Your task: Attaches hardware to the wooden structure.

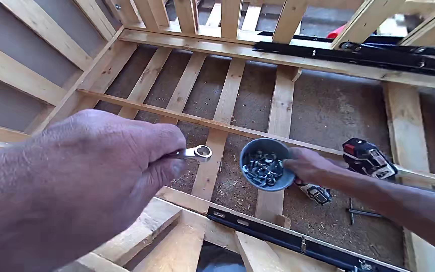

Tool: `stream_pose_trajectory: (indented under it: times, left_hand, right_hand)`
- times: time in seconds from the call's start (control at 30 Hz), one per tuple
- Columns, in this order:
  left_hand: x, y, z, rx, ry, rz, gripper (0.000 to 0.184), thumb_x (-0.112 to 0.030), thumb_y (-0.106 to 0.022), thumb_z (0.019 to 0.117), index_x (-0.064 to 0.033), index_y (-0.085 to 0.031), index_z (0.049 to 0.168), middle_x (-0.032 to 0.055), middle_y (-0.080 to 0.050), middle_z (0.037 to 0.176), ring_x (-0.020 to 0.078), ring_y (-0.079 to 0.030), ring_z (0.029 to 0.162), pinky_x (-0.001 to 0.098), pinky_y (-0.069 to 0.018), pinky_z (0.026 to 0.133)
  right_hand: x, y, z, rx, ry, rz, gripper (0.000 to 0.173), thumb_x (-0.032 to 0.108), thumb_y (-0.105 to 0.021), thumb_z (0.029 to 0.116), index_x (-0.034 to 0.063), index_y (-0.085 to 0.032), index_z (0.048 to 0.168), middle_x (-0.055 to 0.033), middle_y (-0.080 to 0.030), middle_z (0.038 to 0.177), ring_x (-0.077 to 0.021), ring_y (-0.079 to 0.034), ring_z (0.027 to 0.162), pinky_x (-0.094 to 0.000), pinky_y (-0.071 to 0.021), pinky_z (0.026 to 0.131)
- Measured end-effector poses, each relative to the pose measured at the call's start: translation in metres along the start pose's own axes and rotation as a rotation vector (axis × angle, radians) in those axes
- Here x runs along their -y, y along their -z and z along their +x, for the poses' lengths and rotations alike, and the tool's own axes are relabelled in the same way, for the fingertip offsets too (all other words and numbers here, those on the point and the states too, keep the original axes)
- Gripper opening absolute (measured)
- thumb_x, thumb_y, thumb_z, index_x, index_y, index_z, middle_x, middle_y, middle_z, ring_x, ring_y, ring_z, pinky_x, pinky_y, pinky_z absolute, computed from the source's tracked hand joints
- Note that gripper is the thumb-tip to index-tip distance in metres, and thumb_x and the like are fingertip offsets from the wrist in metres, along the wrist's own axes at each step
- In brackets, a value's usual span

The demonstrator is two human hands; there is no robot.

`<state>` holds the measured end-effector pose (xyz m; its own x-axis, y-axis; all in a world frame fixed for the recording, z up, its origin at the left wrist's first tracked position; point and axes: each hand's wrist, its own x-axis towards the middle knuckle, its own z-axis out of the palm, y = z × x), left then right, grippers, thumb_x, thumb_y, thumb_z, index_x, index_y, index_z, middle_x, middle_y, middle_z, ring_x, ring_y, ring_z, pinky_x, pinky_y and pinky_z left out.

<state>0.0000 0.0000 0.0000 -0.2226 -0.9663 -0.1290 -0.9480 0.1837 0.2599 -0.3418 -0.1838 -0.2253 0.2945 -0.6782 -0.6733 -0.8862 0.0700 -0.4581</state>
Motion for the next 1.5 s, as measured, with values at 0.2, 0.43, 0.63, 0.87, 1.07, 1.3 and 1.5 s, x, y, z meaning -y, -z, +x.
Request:
stream_pose_trajectory:
  times: [0.2, 0.43, 0.63, 0.87, 1.07, 1.3, 1.5]
  left_hand:
    - [0.063, -0.028, 0.015, 0.102, -0.052, 0.071, 0.027, -0.043, -0.048, 0.1043, -0.0262, -0.065, 0.092, -0.0122, -0.054, 0.064, 0.0024, -0.053, 0.052, 0.0272, -0.0434, 0.045]
    - [0.090, -0.042, 0.011, 0.221, -0.082, -0.041, 0.027, -0.042, -0.048, 0.1044, -0.0254, -0.066, 0.093, -0.0110, -0.056, 0.064, 0.0031, -0.054, 0.052, 0.0286, -0.0438, 0.044]
    - [0.098, -0.042, 0.027, 0.221, -0.082, -0.034, 0.026, -0.044, -0.049, 0.1029, -0.0298, -0.067, 0.091, -0.0149, -0.055, 0.060, -0.0004, -0.052, 0.049, 0.0254, -0.0426, 0.041]
    - [0.103, -0.028, 0.042, 0.424, -0.025, -0.051, 0.030, -0.047, -0.045, 0.1069, -0.0274, -0.066, 0.097, -0.0138, -0.053, 0.063, -0.0025, -0.050, 0.051, 0.0244, -0.0407, 0.043]
    - [0.102, -0.028, 0.039, 0.531, -0.025, -0.111, 0.028, -0.037, -0.048, 0.1084, -0.0212, -0.068, 0.100, -0.0067, -0.058, 0.068, 0.0008, -0.056, 0.057, 0.0273, -0.0463, 0.049]
    - [0.105, -0.028, 0.040, 0.517, -0.034, -0.121, 0.027, -0.039, -0.049, 0.1079, -0.0222, -0.068, 0.098, -0.0080, -0.059, 0.068, 0.0001, -0.057, 0.058, 0.0264, -0.0473, 0.049]
    - [0.123, -0.058, 0.016, 0.235, 0.057, -0.135, 0.021, -0.039, -0.054, 0.0972, -0.0241, -0.067, 0.090, -0.0108, -0.057, 0.066, 0.0056, -0.057, 0.058, 0.0311, -0.0459, 0.050]
  right_hand:
    - [0.003, -0.097, 0.047, 0.025, -0.096, -0.009, 0.027, 0.029, -0.051, 0.1072, 0.0041, -0.059, 0.115, -0.0151, -0.069, 0.086, -0.0278, -0.070, 0.067, -0.0488, -0.0605, 0.064]
    - [0.044, -0.105, -0.044, 0.152, -0.003, -0.485, 0.074, 0.070, -0.049, 0.0962, 0.0112, -0.049, 0.141, -0.0114, -0.071, 0.103, -0.0328, -0.071, 0.094, -0.0584, -0.0571, 0.080]
    - [0.047, -0.140, -0.044, 0.550, 0.401, -0.550, 0.063, 0.065, -0.053, 0.0979, 0.0124, -0.061, 0.131, -0.0125, -0.065, 0.124, -0.0305, -0.065, 0.111, -0.0535, -0.0533, 0.092]
    - [0.063, -0.140, -0.049, 0.587, 0.489, -0.716, 0.055, 0.052, -0.041, 0.1069, 0.0013, -0.058, 0.120, -0.0183, -0.067, 0.102, -0.0368, -0.069, 0.096, -0.0544, -0.0548, 0.080]
    - [0.068, -0.139, -0.054, 0.608, 0.523, -0.742, 0.050, 0.044, -0.036, 0.1104, -0.0007, -0.056, 0.116, -0.0202, -0.066, 0.094, -0.0397, -0.069, 0.092, -0.0553, -0.0545, 0.078]
    - [0.059, -0.135, -0.046, 0.572, 0.475, -0.674, 0.059, 0.057, -0.045, 0.1040, 0.0020, -0.061, 0.118, -0.0196, -0.068, 0.103, -0.0389, -0.069, 0.097, -0.0577, -0.0538, 0.081]
    - [0.044, -0.141, -0.045, 0.501, 0.650, -0.660, 0.059, 0.055, -0.039, 0.1060, -0.0002, -0.062, 0.105, -0.0195, -0.068, 0.087, -0.0389, -0.071, 0.083, -0.0544, -0.0566, 0.070]
